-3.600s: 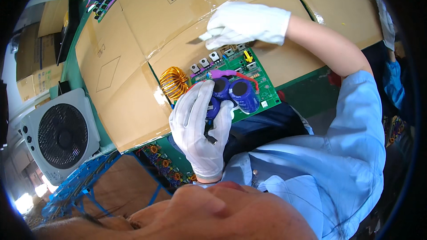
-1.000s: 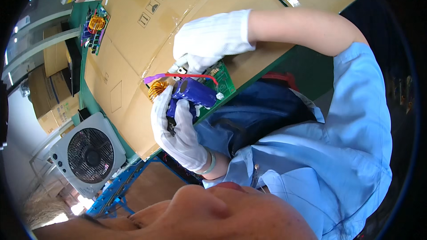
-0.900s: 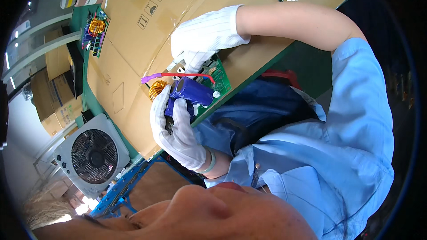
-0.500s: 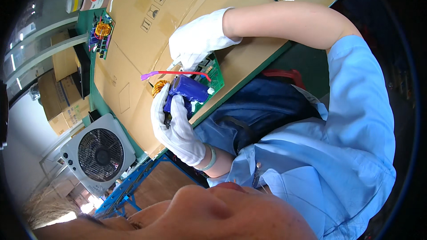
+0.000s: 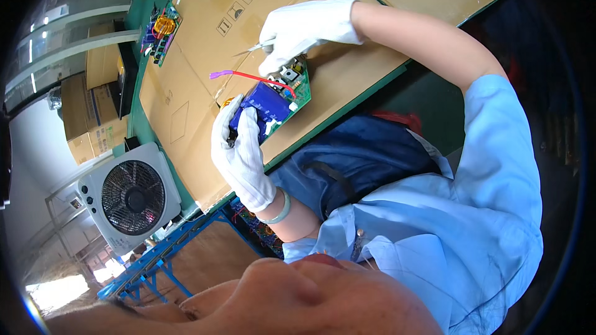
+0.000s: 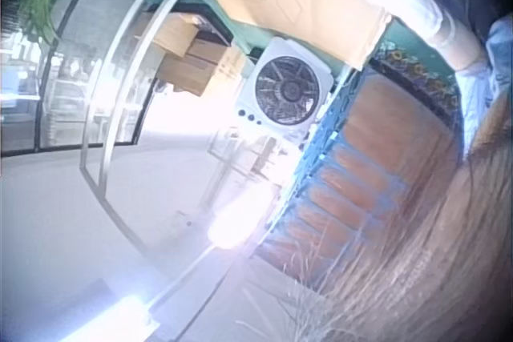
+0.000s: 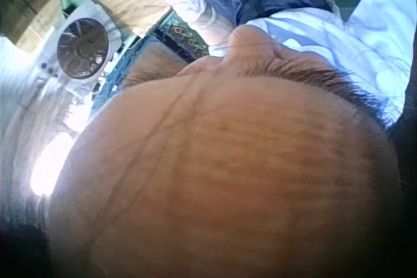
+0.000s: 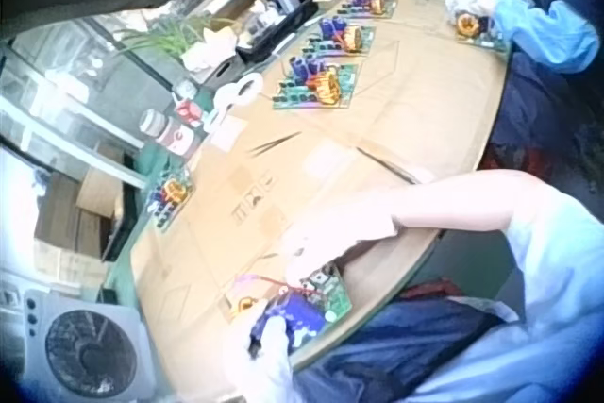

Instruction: The person assembles electronic circuit boards by applying white adhesive to specific points on the green PCBs and placing them into a blue storage rack. They also handle fully populated boards with large copper coils and capacitors, using a small tool to adjust components before placing them into the rack.

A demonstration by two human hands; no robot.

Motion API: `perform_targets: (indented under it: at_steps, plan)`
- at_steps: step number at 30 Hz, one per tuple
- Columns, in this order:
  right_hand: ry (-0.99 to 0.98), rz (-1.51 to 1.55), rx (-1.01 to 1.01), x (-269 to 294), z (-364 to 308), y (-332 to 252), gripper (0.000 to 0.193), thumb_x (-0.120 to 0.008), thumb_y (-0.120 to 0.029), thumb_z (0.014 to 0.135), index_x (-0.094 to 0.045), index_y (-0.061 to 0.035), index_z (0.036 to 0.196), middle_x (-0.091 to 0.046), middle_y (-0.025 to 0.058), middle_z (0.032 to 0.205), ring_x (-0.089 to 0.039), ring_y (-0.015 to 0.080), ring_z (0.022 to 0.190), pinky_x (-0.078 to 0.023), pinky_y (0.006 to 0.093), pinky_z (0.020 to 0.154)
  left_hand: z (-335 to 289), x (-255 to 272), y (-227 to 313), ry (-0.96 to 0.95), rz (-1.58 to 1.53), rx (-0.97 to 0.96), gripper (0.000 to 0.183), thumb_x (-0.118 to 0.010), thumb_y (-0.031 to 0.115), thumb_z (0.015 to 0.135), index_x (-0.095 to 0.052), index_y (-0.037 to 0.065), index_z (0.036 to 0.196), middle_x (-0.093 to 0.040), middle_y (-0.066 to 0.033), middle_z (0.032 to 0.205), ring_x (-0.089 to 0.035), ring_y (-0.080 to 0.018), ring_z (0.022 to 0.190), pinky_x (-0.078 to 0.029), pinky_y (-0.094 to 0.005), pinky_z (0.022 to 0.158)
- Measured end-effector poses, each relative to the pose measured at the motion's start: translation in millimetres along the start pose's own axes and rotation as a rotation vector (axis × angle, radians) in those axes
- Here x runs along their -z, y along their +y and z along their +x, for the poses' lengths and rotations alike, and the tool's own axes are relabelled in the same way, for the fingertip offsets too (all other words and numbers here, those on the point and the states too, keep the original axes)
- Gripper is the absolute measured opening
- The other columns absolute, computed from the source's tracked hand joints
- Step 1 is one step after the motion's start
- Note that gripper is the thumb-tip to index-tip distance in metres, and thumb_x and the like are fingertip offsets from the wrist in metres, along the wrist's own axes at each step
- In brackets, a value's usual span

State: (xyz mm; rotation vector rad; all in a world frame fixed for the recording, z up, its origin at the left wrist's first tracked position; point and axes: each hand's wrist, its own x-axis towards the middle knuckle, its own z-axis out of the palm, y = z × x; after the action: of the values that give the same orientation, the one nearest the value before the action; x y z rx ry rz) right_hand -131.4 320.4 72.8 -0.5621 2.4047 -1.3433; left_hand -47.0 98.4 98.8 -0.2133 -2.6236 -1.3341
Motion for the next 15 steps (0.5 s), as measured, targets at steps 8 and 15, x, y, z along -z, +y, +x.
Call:
perform_targets:
  at_steps: [8, 15]
  plan:
    - [-0.032, -0.128, 0.114, 1.7, -12.9, 12.1, 0.045, -0.065, -0.041, 0.085, -0.052, -0.0003, 0.071, -0.05, 0.0126, 0.072, -0.046, 0.0233, 0.065, -0.039, 0.0363, 0.062, -4.4, -1.9, -1.9, -0.016, -0.017, -0.008, 0.023, -0.068, 0.003, 0.086, -0.066, -0.004, 0.108, -0.066, -0.011, 0.103, -0.061, -0.0133, 0.088, -0.052, -0.0252, 0.076]
    - [0.121, -0.102, 0.239, -8.8, -18.2, 29.1, 0.048, -0.06, -0.047, 0.088, -0.056, -0.0009, 0.076, -0.054, 0.0142, 0.08, -0.05, 0.0282, 0.079, -0.041, 0.0372, 0.072, -16.4, -1.7, -5.9, 0.014, -0.009, 0.003, 0.03, -0.069, 0.0, 0.085, -0.062, -0.003, 0.114, -0.065, -0.0136, 0.11, -0.061, -0.0154, 0.092, -0.052, -0.0259, 0.079]
